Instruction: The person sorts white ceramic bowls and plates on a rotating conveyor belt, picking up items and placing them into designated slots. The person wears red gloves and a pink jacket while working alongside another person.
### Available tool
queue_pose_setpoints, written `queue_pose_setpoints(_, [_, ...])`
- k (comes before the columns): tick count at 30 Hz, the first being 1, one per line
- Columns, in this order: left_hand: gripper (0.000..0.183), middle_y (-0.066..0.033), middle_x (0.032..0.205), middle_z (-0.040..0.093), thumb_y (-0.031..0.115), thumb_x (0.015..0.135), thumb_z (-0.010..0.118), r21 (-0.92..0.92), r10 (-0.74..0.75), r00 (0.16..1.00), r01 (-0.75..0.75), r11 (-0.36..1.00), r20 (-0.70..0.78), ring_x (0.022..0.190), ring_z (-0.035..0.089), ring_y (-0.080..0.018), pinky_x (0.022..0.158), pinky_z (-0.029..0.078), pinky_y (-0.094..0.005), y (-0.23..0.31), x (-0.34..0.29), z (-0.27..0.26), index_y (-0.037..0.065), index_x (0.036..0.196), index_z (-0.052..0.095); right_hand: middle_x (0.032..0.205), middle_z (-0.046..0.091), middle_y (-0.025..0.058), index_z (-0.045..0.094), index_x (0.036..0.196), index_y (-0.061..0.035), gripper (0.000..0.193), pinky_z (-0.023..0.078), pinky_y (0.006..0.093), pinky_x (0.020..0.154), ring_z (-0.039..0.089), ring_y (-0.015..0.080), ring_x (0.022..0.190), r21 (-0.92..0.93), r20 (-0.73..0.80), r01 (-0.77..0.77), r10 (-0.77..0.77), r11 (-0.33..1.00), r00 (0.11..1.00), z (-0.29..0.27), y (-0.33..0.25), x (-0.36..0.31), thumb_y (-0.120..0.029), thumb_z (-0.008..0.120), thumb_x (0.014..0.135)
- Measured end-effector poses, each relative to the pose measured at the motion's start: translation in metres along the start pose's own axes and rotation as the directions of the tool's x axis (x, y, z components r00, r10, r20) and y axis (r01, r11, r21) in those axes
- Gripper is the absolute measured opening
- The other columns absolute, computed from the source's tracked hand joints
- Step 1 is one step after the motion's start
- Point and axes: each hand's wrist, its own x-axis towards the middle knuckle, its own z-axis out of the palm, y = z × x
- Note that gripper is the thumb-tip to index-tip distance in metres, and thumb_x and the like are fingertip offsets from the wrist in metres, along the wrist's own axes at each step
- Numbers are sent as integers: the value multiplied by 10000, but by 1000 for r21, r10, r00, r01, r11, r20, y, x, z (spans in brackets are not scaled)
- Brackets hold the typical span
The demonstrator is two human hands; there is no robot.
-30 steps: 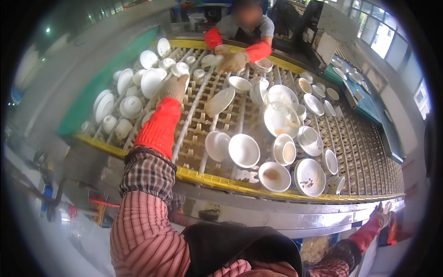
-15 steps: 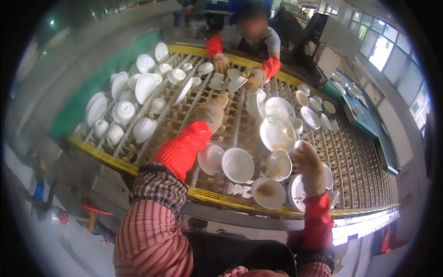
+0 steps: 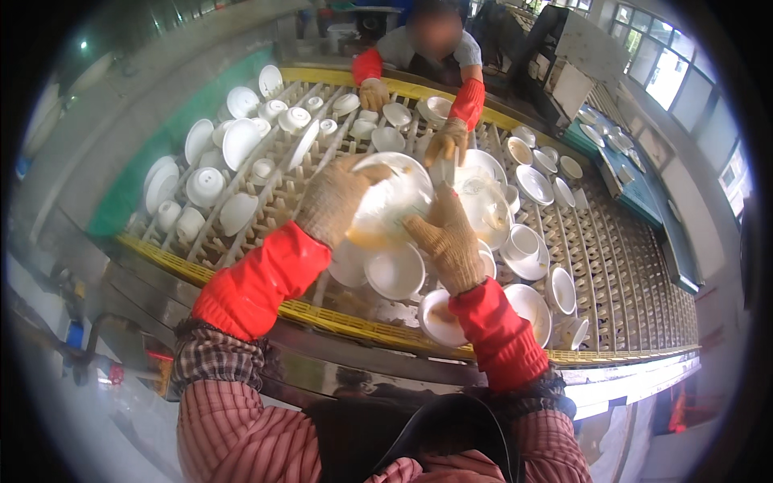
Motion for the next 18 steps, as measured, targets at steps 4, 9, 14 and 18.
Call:
queue_pose_setpoints(4, [442,-176,1255,814,362,1024,776,9,330,943,-330,944,-30,1158,770,-306,1050,578,-387,36,-39,50,52,1337,799,1108,776,88,678,1368,3,437,599,345,824,727,175,954,43,-100,-34,38,999,994,-18,27,-5,-260,750,1026])
queue_pose_setpoints(9, [345,-144,1248,825,223,1045,729,-191,324,946,-316,929,10,1133,779,-264,1030,592,-370,54,-45,66,35,1323,805,1040,821,145,724,1201,-2,247,621,428,785,803,293,914,-510,-192,-74,-29,857,981,-46,15,-10,-122,633,1004])
queue_pose_setpoints(14, [320,-105,1151,848,200,1025,746,-126,326,943,-317,940,65,1042,771,-183,971,599,-326,45,-30,52,36,1285,833,994,811,170,729,1120,-20,201,636,465,787,806,338,882,-545,41,-33,66,838,997,-72,43,-4,-53,592,977])
queue_pose_setpoints(18, [283,-80,1107,854,161,1019,732,-226,260,927,-202,953,269,1019,755,-131,922,594,-298,22,5,33,14,1235,840,929,808,150,769,968,-37,136,651,423,753,803,325,884,-489,342,325,-165,810,925,-89,78,-1,-168,735,973])
